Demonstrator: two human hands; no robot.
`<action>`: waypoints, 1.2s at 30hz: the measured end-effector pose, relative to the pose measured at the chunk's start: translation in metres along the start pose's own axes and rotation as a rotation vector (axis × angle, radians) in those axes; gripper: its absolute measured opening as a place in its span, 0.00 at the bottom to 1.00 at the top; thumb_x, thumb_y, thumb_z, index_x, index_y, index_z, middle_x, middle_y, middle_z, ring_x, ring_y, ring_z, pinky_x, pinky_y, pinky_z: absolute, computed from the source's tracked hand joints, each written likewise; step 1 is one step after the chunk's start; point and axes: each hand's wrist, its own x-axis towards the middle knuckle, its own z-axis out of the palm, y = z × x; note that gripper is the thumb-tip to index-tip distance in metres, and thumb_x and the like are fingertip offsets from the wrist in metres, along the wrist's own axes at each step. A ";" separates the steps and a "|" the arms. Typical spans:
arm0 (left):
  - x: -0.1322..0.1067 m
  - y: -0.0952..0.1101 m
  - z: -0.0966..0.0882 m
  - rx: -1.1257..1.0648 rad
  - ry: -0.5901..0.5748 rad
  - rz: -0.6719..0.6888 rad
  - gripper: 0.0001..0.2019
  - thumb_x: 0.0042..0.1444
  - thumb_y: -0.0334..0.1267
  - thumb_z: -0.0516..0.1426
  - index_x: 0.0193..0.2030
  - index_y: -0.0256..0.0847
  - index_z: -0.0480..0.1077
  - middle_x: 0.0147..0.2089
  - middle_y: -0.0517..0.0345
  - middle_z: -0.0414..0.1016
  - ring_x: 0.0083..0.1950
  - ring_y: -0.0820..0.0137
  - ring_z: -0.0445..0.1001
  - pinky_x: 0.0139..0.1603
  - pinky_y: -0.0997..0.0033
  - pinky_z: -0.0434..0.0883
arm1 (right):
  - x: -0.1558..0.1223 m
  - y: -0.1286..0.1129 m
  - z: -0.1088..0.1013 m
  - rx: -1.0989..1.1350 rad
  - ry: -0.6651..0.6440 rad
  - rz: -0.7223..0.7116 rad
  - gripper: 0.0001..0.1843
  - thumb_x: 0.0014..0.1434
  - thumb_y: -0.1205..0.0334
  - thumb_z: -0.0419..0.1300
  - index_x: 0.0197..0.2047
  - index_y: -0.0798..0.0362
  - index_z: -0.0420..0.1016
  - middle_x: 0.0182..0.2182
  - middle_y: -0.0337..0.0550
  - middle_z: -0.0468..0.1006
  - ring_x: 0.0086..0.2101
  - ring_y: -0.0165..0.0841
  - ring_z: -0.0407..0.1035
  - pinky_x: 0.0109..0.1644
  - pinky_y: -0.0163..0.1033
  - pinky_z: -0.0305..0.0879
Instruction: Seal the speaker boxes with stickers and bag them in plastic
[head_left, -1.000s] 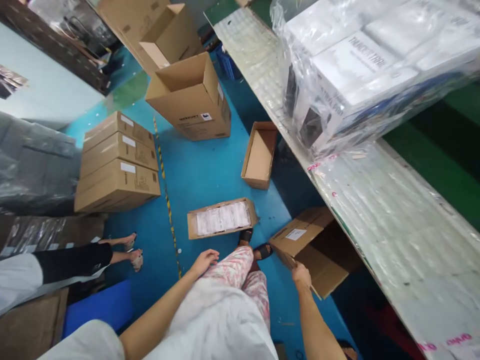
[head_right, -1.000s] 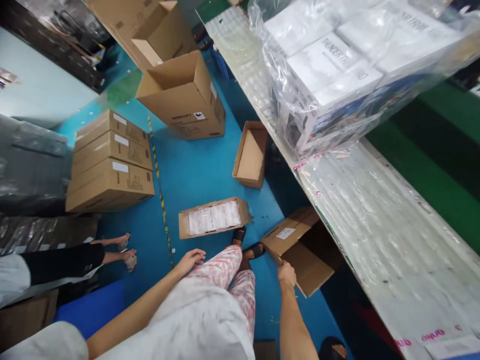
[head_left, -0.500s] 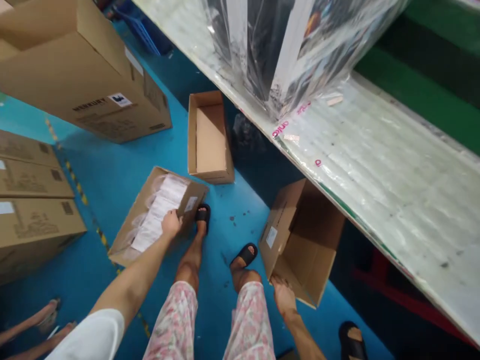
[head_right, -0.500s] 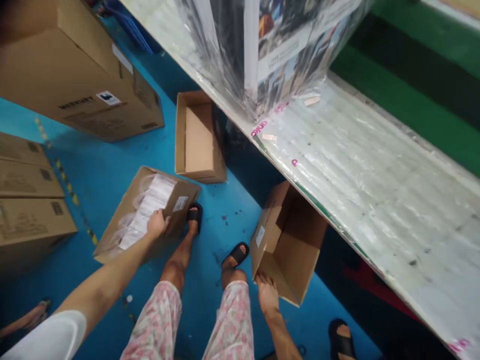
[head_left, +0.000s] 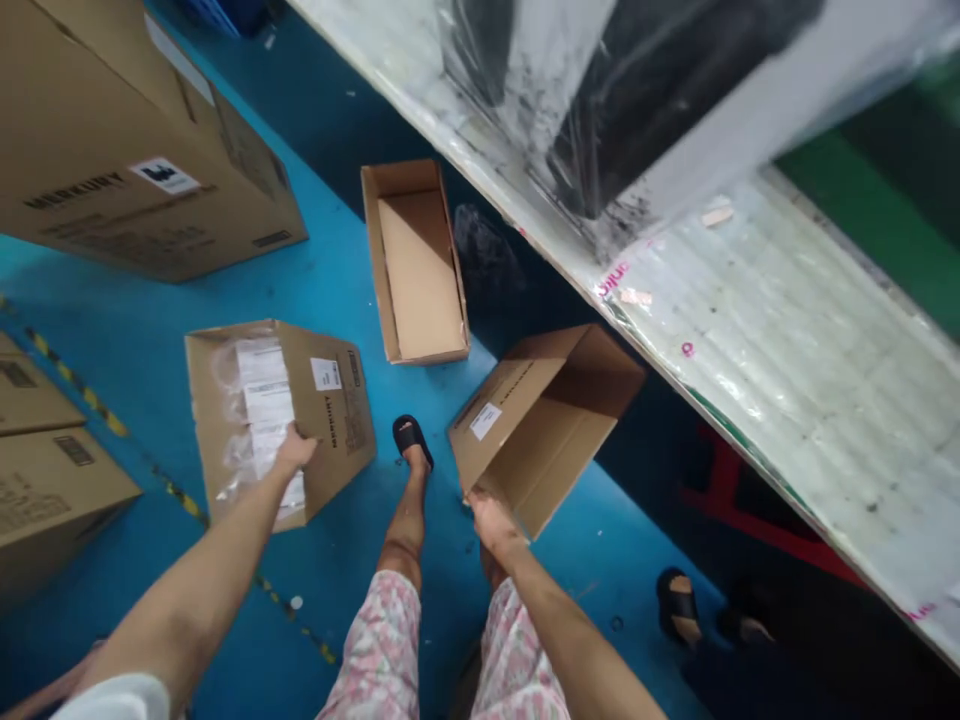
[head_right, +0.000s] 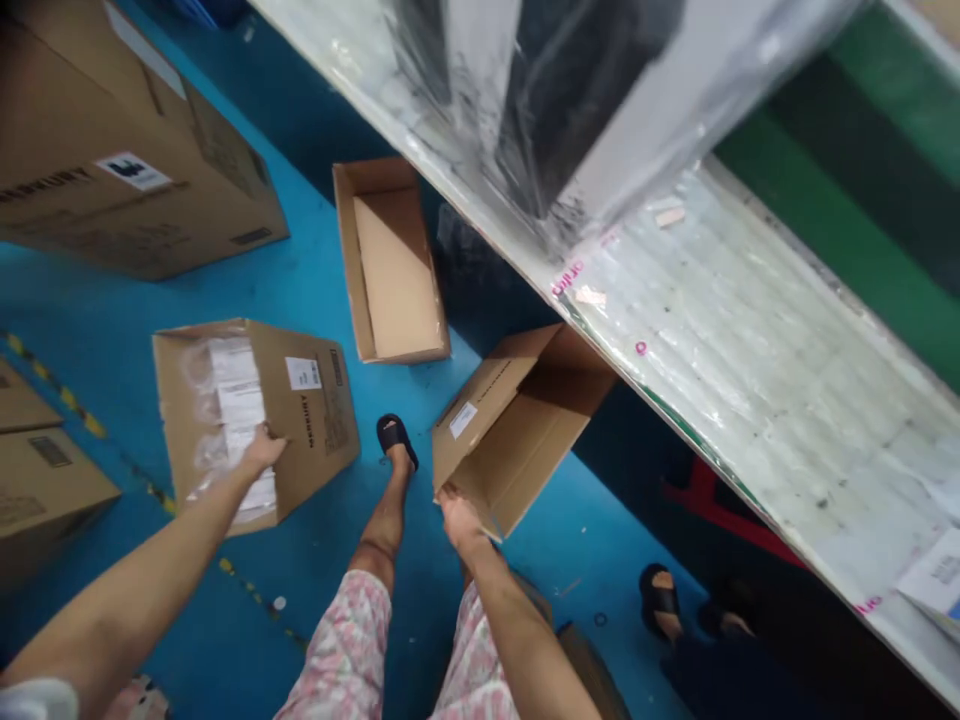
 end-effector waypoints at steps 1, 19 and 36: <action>-0.002 0.000 0.006 -0.038 -0.022 -0.023 0.29 0.59 0.31 0.58 0.66 0.30 0.57 0.54 0.42 0.80 0.60 0.51 0.78 0.54 0.63 0.73 | 0.003 -0.024 0.011 0.027 -0.002 0.023 0.34 0.59 0.78 0.58 0.67 0.51 0.73 0.64 0.51 0.77 0.65 0.42 0.70 0.71 0.44 0.61; -0.150 0.005 -0.075 -0.744 -0.543 -0.135 0.21 0.42 0.59 0.58 0.41 0.53 0.70 0.51 0.49 0.85 0.58 0.51 0.82 0.60 0.52 0.76 | -0.242 -0.293 -0.384 0.053 0.838 -0.591 0.16 0.64 0.52 0.64 0.52 0.48 0.80 0.50 0.48 0.83 0.50 0.43 0.77 0.59 0.49 0.73; -0.383 0.527 -0.243 -0.223 0.506 1.319 0.25 0.72 0.44 0.53 0.72 0.39 0.65 0.78 0.39 0.57 0.81 0.49 0.49 0.80 0.37 0.44 | -0.200 -0.326 -0.672 -0.598 0.806 -0.184 0.20 0.71 0.67 0.48 0.62 0.59 0.71 0.56 0.63 0.78 0.58 0.47 0.73 0.59 0.44 0.67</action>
